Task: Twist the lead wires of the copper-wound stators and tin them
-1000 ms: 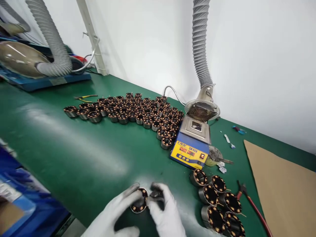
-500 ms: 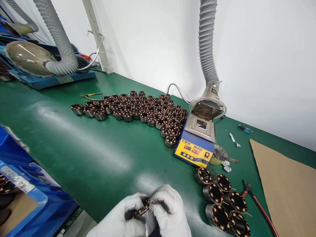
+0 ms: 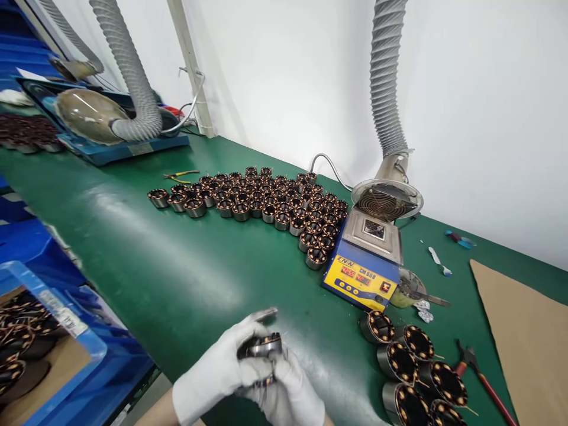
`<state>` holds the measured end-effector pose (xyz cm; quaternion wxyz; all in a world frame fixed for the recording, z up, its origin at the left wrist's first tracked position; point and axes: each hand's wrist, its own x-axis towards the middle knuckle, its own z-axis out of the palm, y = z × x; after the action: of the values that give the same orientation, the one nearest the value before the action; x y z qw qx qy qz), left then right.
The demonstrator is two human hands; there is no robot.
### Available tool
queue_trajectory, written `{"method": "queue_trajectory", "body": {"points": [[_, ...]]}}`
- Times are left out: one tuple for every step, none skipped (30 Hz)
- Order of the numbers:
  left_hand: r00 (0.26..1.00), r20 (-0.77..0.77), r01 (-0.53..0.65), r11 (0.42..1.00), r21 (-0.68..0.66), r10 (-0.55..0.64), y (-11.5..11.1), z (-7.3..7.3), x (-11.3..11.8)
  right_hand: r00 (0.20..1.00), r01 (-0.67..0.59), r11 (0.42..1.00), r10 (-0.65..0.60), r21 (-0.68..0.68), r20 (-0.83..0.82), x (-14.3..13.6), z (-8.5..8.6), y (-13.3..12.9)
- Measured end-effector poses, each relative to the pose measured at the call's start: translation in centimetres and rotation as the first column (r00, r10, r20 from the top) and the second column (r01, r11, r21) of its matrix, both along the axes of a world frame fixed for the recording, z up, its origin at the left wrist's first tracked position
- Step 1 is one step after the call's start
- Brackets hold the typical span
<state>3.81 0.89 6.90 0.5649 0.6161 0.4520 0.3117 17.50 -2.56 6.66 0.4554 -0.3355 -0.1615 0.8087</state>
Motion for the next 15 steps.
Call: {"method": "queue_trajectory", "body": {"points": [[0.996, -0.089, -0.021, 0.996, 0.085, 0.028, -0.3, -0.1, -0.1, 0.999, 0.023, 0.999, -0.024, -0.027, -0.042, -0.3, -0.4, 0.0], [0.985, -0.162, -0.033, 0.986, 0.161, 0.059, -0.7, -0.2, -0.2, 0.997, 0.040, 0.998, -0.043, -0.040, -0.067, -0.4, -0.7, 0.0], [0.975, -0.207, -0.032, 0.979, 0.202, 0.075, -1.0, -0.2, -0.2, 0.995, 0.046, 0.998, -0.050, -0.045, -0.088, -0.4, -0.9, 0.1], [0.972, -0.222, -0.029, 0.980, 0.198, 0.074, -1.2, -0.2, -0.2, 0.992, 0.039, 0.998, -0.044, -0.048, -0.115, -0.3, -1.0, 0.2], [0.973, -0.221, -0.036, 0.986, 0.160, 0.071, -1.3, 0.1, -0.2, 0.989, 0.026, 0.998, -0.034, -0.053, -0.146, -0.1, -1.1, 0.3], [0.977, -0.200, -0.054, 0.992, 0.111, 0.075, -1.1, 0.4, -0.1, 0.985, 0.014, 0.998, -0.023, -0.055, -0.173, 0.0, -1.1, 0.4], [0.983, -0.162, -0.076, 0.996, 0.056, 0.084, -0.8, 0.7, 0.1, 0.980, 0.001, 0.999, -0.012, -0.053, -0.197, 0.2, -1.1, 0.4], [0.988, -0.111, -0.107, 0.994, -0.006, 0.106, -0.3, 1.1, 0.2, 0.977, -0.014, 0.999, 0.003, -0.049, -0.215, 0.3, -1.1, 0.5], [0.990, -0.050, -0.137, 0.988, -0.068, 0.134, 0.2, 1.5, 0.3, 0.973, -0.030, 0.999, 0.020, -0.042, -0.229, 0.4, -1.1, 0.5], [0.984, 0.013, -0.174, 0.976, -0.134, 0.177, 0.7, 1.7, 0.3, 0.971, -0.046, 0.998, 0.036, -0.034, -0.238, 0.5, -1.1, 0.5], [0.968, 0.071, -0.222, 0.954, -0.201, 0.241, 1.1, 1.8, 0.3, 0.966, -0.059, 0.998, 0.050, -0.029, -0.252, 0.6, -1.1, 0.5], [0.945, 0.111, -0.273, 0.928, -0.254, 0.309, 1.3, 1.8, 0.1, 0.960, -0.070, 0.997, 0.060, -0.028, -0.275, 0.6, -1.1, 0.5], [0.930, 0.123, -0.300, 0.909, -0.290, 0.346, 1.4, 1.7, -0.2, 0.952, -0.081, 0.996, 0.066, -0.038, -0.300, 0.6, -1.2, 0.5], [0.932, 0.116, -0.296, 0.907, -0.299, 0.342, 1.4, 1.5, -0.5, 0.944, -0.086, 0.995, 0.064, -0.054, -0.323, 0.5, -1.3, 0.5], [0.952, 0.095, -0.255, 0.925, -0.281, 0.291, 1.2, 1.2, -0.8, 0.939, -0.079, 0.994, 0.051, -0.071, -0.340, 0.4, -1.5, 0.5]]}}
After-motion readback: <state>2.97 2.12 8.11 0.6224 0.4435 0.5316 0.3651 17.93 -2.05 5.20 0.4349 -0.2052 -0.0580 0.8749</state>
